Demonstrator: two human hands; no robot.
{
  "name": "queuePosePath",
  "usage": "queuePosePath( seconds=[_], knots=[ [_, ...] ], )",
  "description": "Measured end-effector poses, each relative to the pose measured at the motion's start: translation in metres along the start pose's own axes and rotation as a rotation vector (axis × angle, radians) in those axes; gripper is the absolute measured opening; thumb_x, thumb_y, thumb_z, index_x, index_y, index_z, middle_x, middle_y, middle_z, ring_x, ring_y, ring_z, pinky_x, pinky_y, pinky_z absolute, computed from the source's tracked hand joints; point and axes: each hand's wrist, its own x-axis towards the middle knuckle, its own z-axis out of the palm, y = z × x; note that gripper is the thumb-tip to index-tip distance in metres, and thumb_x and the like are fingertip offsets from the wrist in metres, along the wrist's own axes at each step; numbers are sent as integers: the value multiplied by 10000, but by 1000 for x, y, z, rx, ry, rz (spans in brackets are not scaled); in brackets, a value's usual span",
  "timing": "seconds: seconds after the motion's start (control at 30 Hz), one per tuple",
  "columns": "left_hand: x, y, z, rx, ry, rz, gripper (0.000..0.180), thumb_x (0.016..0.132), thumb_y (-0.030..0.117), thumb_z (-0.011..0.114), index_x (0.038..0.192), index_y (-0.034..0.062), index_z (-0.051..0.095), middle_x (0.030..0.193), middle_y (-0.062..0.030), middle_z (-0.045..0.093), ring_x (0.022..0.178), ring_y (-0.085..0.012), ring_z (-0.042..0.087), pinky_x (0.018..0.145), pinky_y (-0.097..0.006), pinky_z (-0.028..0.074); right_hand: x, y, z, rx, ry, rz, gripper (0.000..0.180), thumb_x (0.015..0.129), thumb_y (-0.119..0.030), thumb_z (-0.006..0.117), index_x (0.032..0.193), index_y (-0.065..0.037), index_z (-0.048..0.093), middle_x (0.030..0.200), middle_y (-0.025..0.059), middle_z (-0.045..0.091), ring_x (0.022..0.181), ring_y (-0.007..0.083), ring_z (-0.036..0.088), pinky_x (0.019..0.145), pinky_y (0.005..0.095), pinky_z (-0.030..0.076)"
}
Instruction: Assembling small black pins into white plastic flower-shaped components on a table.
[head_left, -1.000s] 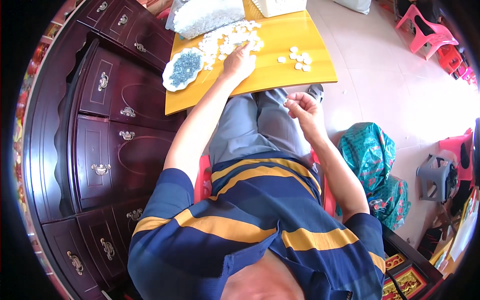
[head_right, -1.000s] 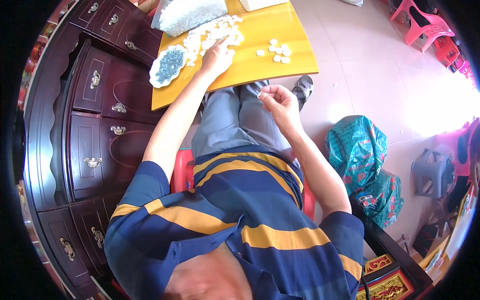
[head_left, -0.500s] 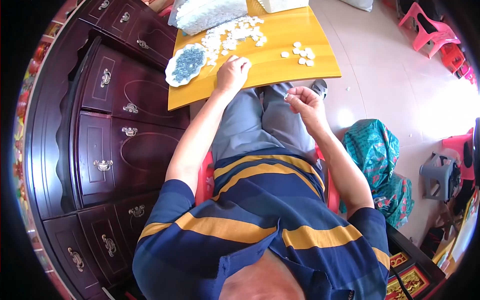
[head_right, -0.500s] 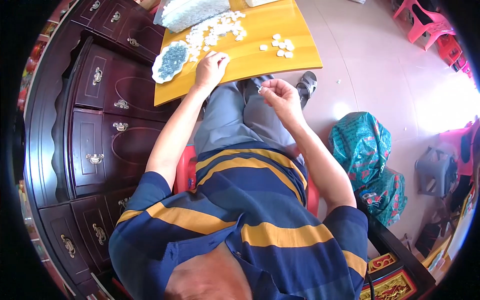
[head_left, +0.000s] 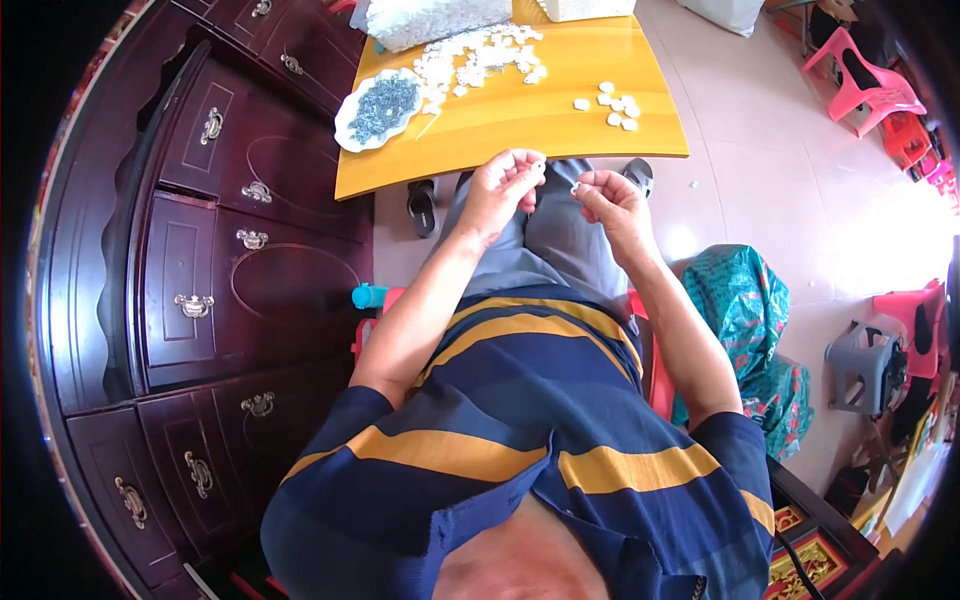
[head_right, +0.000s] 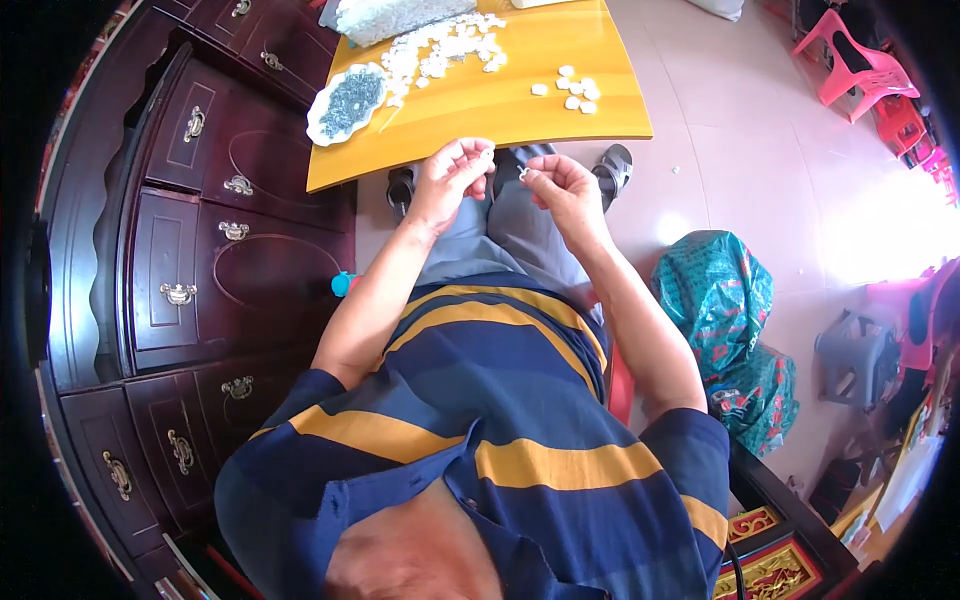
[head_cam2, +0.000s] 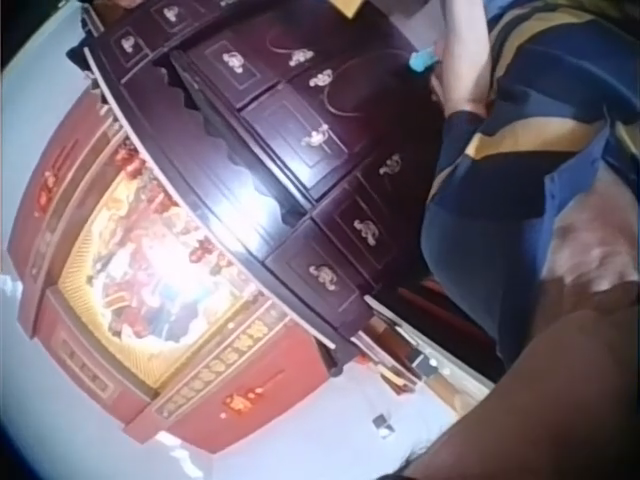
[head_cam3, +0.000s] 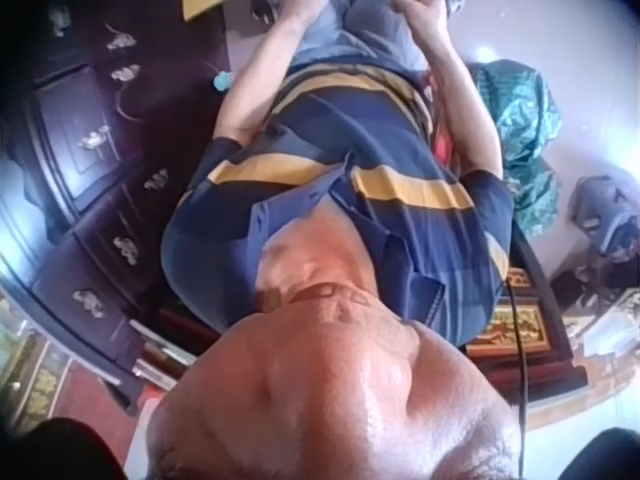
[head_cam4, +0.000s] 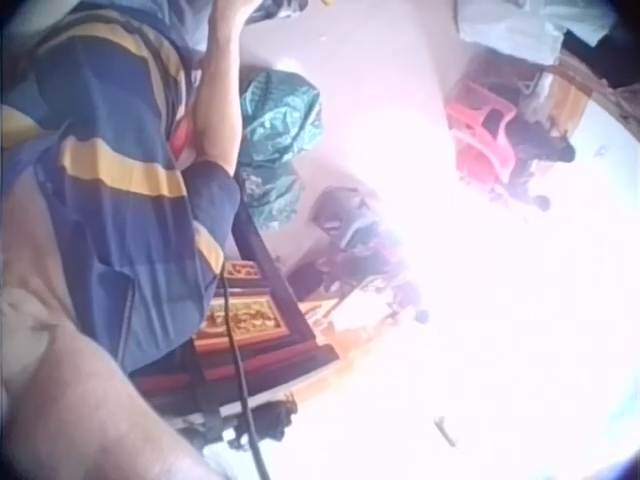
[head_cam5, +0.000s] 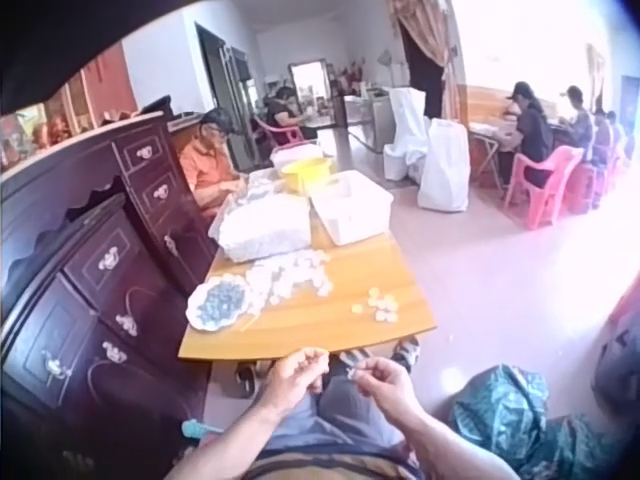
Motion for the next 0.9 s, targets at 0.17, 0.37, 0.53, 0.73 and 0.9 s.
queuePosePath(
  seconds=[0.17, 0.37, 0.53, 0.73, 0.9],
  knots=[
    [-18, 4, 15, 71, -10, 40, 169, 974, 106, 653, 1127, 35, 656, 841, -16, 660, 606, -46, 562, 534, -202, 472, 0, 1, 0, -27, 16, 11, 144, 957, -113, 690, 1081, -39, 680, 893, 16, 725, 725, 56, 600, 674, 200, 466],
    [-20, 3, 16, 114, -8, 81, 182, 969, 84, 649, 1144, 33, 657, 836, -10, 656, 626, -44, 572, 548, -197, 478, -1, 2, -1, -31, 15, 13, 162, 958, -134, 695, 1093, -45, 681, 910, 22, 735, 739, 57, 612, 683, 199, 470],
    [-22, -1, 12, 28, -48, 77, 176, 962, 66, 652, 1134, 34, 657, 842, -13, 658, 635, -47, 579, 554, -202, 485, -1, 2, -2, -54, 12, 12, 170, 959, -143, 697, 1100, -48, 683, 912, 23, 737, 745, 60, 619, 689, 197, 470],
    [-26, -2, 11, -49, -83, 39, 137, 959, 82, 656, 1090, 41, 649, 817, -15, 650, 615, -51, 566, 545, -208, 483, -1, 2, -2, -56, 18, 7, 172, 959, -144, 697, 1104, -53, 687, 906, 22, 736, 748, 63, 624, 690, 200, 474],
    [-26, -14, 4, -125, -39, -7, 118, 963, 99, 649, 1070, 48, 656, 794, -15, 643, 595, -53, 553, 537, -212, 486, -1, 1, -1, -46, 22, 10, 150, 968, -146, 704, 1092, -60, 692, 892, 30, 721, 730, 57, 609, 668, 191, 476]
  ],
)
